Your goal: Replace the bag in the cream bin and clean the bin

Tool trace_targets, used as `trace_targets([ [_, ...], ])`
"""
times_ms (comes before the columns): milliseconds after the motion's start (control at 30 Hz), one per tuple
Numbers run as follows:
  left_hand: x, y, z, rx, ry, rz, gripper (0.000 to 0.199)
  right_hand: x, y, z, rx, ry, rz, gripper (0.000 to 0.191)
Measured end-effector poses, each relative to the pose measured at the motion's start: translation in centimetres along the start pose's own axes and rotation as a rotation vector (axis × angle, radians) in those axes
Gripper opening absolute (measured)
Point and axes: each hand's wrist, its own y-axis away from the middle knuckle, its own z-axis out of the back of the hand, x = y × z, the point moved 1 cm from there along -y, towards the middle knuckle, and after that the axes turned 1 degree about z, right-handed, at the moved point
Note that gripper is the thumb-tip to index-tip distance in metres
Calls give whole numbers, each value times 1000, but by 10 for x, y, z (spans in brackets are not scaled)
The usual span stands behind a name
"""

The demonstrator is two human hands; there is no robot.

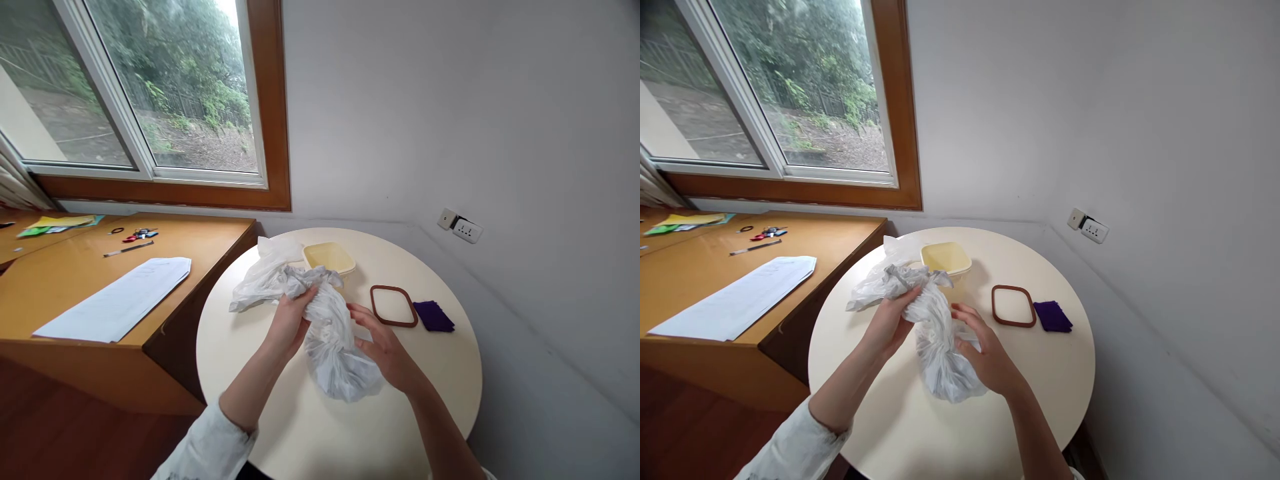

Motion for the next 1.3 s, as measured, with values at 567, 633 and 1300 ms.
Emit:
trace_targets([
  [567, 17, 1, 15, 283, -472, -154, 51, 16, -43, 26, -108, 121, -258, 23],
  [633, 29, -2, 27, 284, -486, -154, 62, 23, -49, 31, -105, 11, -283, 22],
  [1300, 66, 33, 18, 396, 43, 422, 62, 55, -81, 42, -203, -660, 44, 11],
])
